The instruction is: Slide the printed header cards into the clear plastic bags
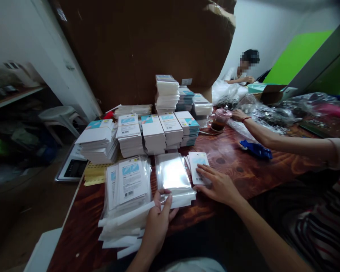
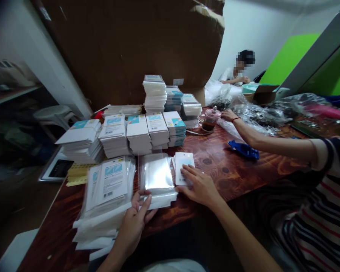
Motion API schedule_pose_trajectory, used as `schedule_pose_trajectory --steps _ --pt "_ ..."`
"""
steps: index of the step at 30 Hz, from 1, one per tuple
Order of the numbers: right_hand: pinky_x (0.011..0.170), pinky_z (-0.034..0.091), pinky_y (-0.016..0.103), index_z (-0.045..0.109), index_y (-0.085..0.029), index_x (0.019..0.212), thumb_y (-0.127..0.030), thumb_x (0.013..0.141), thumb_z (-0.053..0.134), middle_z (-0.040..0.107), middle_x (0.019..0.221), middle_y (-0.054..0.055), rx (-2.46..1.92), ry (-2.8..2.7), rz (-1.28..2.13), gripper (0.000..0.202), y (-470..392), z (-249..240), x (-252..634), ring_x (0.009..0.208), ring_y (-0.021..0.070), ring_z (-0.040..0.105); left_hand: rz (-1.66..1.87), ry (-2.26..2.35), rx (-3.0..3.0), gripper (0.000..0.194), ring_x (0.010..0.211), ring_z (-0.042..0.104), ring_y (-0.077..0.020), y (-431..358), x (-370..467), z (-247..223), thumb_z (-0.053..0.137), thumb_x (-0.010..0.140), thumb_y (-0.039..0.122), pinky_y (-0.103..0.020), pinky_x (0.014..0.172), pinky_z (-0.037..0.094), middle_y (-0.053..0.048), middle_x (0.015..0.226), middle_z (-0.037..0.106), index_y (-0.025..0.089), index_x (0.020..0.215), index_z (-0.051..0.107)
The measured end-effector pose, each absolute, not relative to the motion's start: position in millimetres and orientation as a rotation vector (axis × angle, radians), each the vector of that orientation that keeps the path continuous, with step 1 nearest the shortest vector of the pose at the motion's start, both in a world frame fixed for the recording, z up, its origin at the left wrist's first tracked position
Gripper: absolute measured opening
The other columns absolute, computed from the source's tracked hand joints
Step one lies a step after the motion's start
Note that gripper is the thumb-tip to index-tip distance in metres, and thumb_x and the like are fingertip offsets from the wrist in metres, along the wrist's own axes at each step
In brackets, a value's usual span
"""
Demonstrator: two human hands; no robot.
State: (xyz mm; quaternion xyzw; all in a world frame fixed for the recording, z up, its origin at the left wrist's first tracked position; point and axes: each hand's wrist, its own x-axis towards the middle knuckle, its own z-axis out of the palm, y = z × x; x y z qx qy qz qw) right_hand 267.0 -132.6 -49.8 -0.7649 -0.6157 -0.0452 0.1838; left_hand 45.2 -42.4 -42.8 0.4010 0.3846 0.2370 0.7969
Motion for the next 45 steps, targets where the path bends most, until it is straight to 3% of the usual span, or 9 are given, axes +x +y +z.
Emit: schedule_pose_trajectory --steps 3,8,12,19,25,29,35,41,45 --pt "0.097 0.042 0.05 0.052 -0.015 0.123 -0.05 0.081 0.055 0.053 0.132 0.013 -2.276 -1.502 -0.206 0.054 -121.9 -58.4 241.6 0.124 0.0331 0.046 0.501 0.835 0.868 0.036 0.102 0.063 -0.021 -41.9 47.4 -42.2 0.059 0.083 0.037 -0.035 0.093 0.049 -0.007 0.103 0.065 0.02 0.113 0.048" --pt "0.081 0.049 0.048 0.058 -0.021 0.1 -0.038 0.08 0.055 0.067 0.11 0.008 -2.368 -1.21 -0.224 0.026 -108.3 -47.9 221.9 0.095 0.032 0.064 0.518 0.89 0.806 0.048 0.118 0.053 -0.0233 -41.0 48.4 -44.5 0.063 0.081 0.032 -0.033 0.092 0.051 -0.007 0.135 0.049 0.024 0.125 0.046" --pt "0.067 0.054 0.037 0.061 -0.025 0.1 -0.034 0.079 0.057 0.071 0.092 0.004 -2.232 -1.142 -0.124 0.023 -117.8 -45.9 236.4 0.077 0.0259 0.069 0.504 0.87 0.801 0.045 0.114 0.056 -0.0233 -40.5 46.4 -46.3 0.063 0.08 0.034 -0.034 0.093 0.05 -0.009 0.124 0.057 0.021 0.121 0.049" --pt "0.083 0.056 0.028 0.064 -0.02 0.107 -0.015 0.086 0.056 0.072 0.1 0.005 -1.76 -1.534 -0.607 0.024 -149.8 -73.8 264.3 0.086 0.0188 0.07 0.506 0.847 0.795 0.033 0.106 0.06 -0.0209 -41.0 45.3 -45.8 0.064 0.079 0.04 -0.033 0.095 0.049 -0.006 0.112 0.063 0.018 0.103 0.063" --pt "0.088 0.056 0.034 0.059 -0.024 0.119 -0.014 0.089 0.051 0.066 0.115 0.005 -1.82 -1.527 -0.502 0.033 -170.4 -70.6 274.5 0.097 0.02 0.067 0.508 0.845 0.748 0.028 0.106 0.059 -0.0191 -40.8 44.8 -48.1 0.064 0.08 0.036 -0.03 0.094 0.049 -0.005 0.111 0.064 0.017 0.1 0.067" --pt "0.094 0.052 0.04 0.061 -0.026 0.117 -0.012 0.088 0.051 0.067 0.113 0.004 -1.658 -1.347 -0.554 0.034 -196.1 -46.3 244.0 0.104 0.0229 0.064 0.523 0.852 0.72 0.028 0.104 0.06 -0.0183 -40.2 43.5 -49.4 0.064 0.08 0.036 -0.028 0.09 0.05 -0.005 0.115 0.064 0.019 0.102 0.068" --pt "0.091 0.053 0.031 0.058 -0.019 0.123 -0.019 0.093 0.042 0.069 0.109 0.007 -1.496 -1.915 -0.333 0.034 -205.3 -20.8 188.3 0.107 0.0207 0.062 0.492 0.808 0.796 0.045 0.09 0.066 -0.0208 -40.6 42.7 -53.3 0.065 0.078 0.037 -0.033 0.082 0.053 -0.008 0.101 0.07 0.02 0.119 0.059" --pt "0.101 0.044 0.031 0.045 -0.017 0.136 -0.014 0.094 0.032 0.054 0.132 0.007 -1.7 -2.143 -0.4 0.043 -186.1 -18.0 170.7 0.125 0.0202 0.046 0.5 0.756 0.816 0.041 0.104 0.063 -0.024 -41.0 43.0 -55.5 0.06 0.081 0.037 -0.038 0.092 0.049 -0.009 0.111 0.068 0.021 0.119 0.057" --pt "0.1 0.045 0.035 0.039 -0.02 0.139 -0.002 0.085 0.035 0.033 0.147 0.009 -1.829 -2.091 -0.246 0.057 -151.4 -25.1 162.5 0.135 0.0235 0.029 0.517 0.705 0.977 0.037 0.111 0.059 -0.0253 -40.8 43.8 -55.6 0.063 0.079 0.034 -0.037 0.098 0.044 -0.009 0.118 0.065 0.019 0.112 0.063"
